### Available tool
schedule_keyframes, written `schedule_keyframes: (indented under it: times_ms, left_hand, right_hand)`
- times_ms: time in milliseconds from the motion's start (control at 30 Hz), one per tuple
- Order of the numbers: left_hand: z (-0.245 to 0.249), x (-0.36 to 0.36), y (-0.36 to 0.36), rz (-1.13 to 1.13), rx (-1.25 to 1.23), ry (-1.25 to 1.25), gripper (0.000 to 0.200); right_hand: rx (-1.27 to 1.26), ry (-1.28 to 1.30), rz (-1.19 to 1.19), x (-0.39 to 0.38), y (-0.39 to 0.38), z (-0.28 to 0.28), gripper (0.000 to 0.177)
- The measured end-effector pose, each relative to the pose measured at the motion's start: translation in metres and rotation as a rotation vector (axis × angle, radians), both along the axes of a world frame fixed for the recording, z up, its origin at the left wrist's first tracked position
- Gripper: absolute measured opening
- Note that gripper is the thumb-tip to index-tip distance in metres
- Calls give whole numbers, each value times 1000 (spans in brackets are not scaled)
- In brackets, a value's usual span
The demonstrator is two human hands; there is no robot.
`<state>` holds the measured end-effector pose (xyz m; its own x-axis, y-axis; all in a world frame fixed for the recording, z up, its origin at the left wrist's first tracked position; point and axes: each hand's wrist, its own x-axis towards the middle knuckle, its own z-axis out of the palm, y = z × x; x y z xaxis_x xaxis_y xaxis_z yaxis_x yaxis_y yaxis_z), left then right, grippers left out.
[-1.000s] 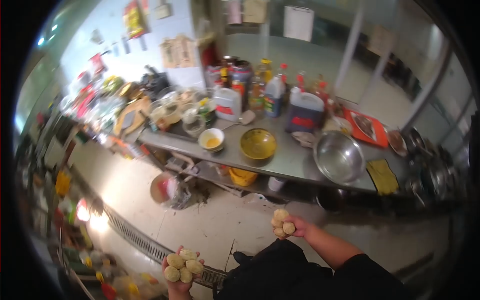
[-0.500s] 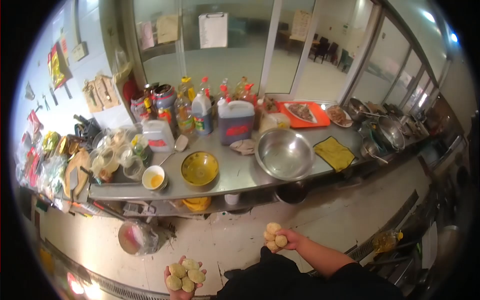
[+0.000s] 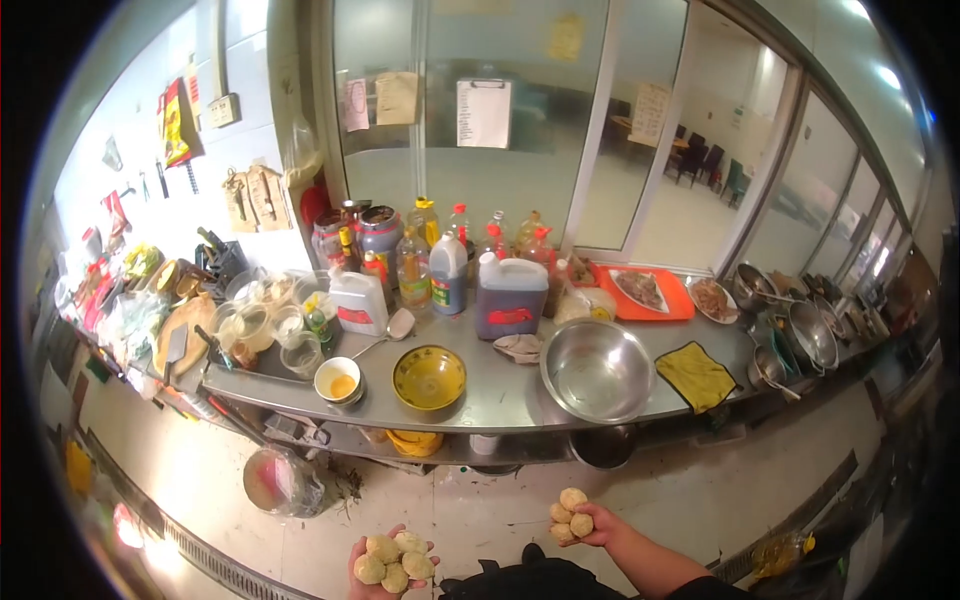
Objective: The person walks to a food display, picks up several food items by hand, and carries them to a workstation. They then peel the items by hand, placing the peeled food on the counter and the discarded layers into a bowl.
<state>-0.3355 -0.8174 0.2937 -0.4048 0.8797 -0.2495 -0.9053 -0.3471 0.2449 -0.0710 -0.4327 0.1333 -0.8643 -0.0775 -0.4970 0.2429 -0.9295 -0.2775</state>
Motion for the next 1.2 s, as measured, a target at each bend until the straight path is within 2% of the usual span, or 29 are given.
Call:
schedule_keyframes:
  times_ms: [167, 267, 333, 667, 1200]
  left_hand:
    - [0, 10, 4, 16, -34, 52, 72]
    - [-8, 15, 0, 56, 30, 6, 74]
    - [-11, 13, -5, 14, 128, -396, 71]
    - [-20, 24, -11, 39, 187, -399, 71]
    - [-15, 42, -23, 98, 131, -359, 73]
  right_hand:
    - [41, 5, 22, -4, 8, 4, 58]
    - [52, -5, 38, -4, 13, 7, 58]
    - [51, 1, 46, -4, 16, 7, 58]
    - [30, 54, 73, -9, 19, 1, 58]
    - [35, 43, 121, -17, 13, -2, 54]
